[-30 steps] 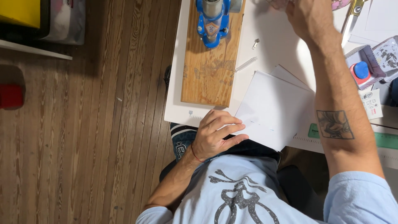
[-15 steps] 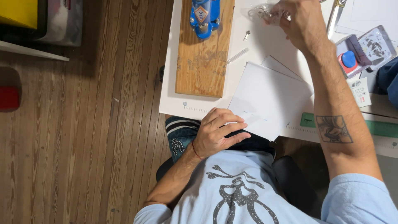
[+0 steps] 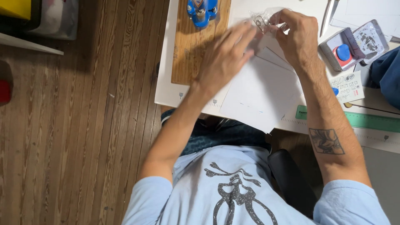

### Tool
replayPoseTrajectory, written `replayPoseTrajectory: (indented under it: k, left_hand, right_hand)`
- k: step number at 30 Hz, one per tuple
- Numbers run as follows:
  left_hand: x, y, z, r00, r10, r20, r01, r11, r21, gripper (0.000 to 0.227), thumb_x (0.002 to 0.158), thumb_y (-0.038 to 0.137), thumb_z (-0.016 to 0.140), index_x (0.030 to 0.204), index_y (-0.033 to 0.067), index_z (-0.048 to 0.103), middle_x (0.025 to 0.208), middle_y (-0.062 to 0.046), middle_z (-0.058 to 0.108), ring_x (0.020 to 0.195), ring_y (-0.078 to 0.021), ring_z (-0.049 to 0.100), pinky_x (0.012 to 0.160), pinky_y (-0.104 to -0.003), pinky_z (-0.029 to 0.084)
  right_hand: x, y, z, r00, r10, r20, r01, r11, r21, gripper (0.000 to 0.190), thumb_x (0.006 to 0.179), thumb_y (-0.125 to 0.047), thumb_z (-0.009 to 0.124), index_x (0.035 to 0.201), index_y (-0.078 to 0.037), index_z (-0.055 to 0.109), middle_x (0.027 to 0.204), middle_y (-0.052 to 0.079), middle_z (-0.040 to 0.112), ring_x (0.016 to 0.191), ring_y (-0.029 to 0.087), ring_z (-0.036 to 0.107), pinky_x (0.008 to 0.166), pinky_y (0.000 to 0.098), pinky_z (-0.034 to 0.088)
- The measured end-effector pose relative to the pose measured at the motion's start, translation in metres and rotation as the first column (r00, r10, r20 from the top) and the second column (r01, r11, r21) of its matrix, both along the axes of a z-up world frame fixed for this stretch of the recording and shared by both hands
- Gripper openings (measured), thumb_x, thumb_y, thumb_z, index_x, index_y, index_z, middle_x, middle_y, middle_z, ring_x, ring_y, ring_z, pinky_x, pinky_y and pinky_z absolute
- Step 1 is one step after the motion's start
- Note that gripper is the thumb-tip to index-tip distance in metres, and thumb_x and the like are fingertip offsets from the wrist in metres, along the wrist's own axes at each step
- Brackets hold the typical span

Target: Measuring and marking a piece of material with a ruler and pencil to prepare for hardware installation

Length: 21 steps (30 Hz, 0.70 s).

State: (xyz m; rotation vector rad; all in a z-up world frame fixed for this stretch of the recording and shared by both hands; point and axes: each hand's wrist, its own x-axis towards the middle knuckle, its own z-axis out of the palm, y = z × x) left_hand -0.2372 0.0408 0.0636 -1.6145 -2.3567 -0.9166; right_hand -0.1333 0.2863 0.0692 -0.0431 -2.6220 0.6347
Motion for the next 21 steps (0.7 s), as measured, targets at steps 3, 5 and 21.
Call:
replayPoseTrajectory:
  k: [3, 5, 21]
  left_hand:
    - [-0.037, 0.042, -0.026, 0.998, 0.014, -0.066, -0.022, 0.992, -0.122, 0.06, 0.113, 0.007, 0.085, 0.167, 0.0061, 0.059, 0.171, -0.02, 0.063, 0.159, -0.0358, 0.066, 0.133, -0.05, 0.058]
    - [-0.049, 0.058, -0.032, 0.992, -0.007, -0.124, -0.01, 0.99, -0.137, 0.053, 0.114, -0.004, 0.074, 0.165, 0.0048, 0.061, 0.165, -0.022, 0.067, 0.152, -0.0374, 0.071, 0.124, -0.05, 0.065]
    - [-0.062, 0.062, -0.025, 0.947, 0.079, -0.31, -0.059, 0.995, 0.075, 0.018, 0.101, -0.007, 0.067, 0.098, 0.01, 0.072, 0.074, -0.003, 0.064, 0.072, -0.0239, 0.057, 0.07, -0.041, 0.047]
  right_hand:
    - [0.007, -0.007, 0.003, 1.0, 0.019, 0.001, -0.019, 0.998, -0.053, 0.03, 0.126, -0.02, 0.103, 0.113, -0.002, 0.081, 0.103, 0.008, 0.085, 0.075, 0.019, 0.081, 0.072, 0.0317, 0.057]
    - [0.011, -0.01, 0.008, 0.999, 0.038, -0.005, -0.038, 0.997, -0.069, 0.031, 0.128, -0.023, 0.099, 0.113, -0.002, 0.083, 0.103, 0.01, 0.083, 0.069, 0.017, 0.08, 0.069, 0.0282, 0.057]
    - [0.023, 0.004, 0.036, 0.987, -0.108, 0.115, 0.148, 0.375, -0.915, 0.013, 0.114, -0.009, 0.092, 0.116, -0.008, 0.079, 0.11, 0.008, 0.085, 0.075, 0.012, 0.08, 0.036, 0.0223, 0.048]
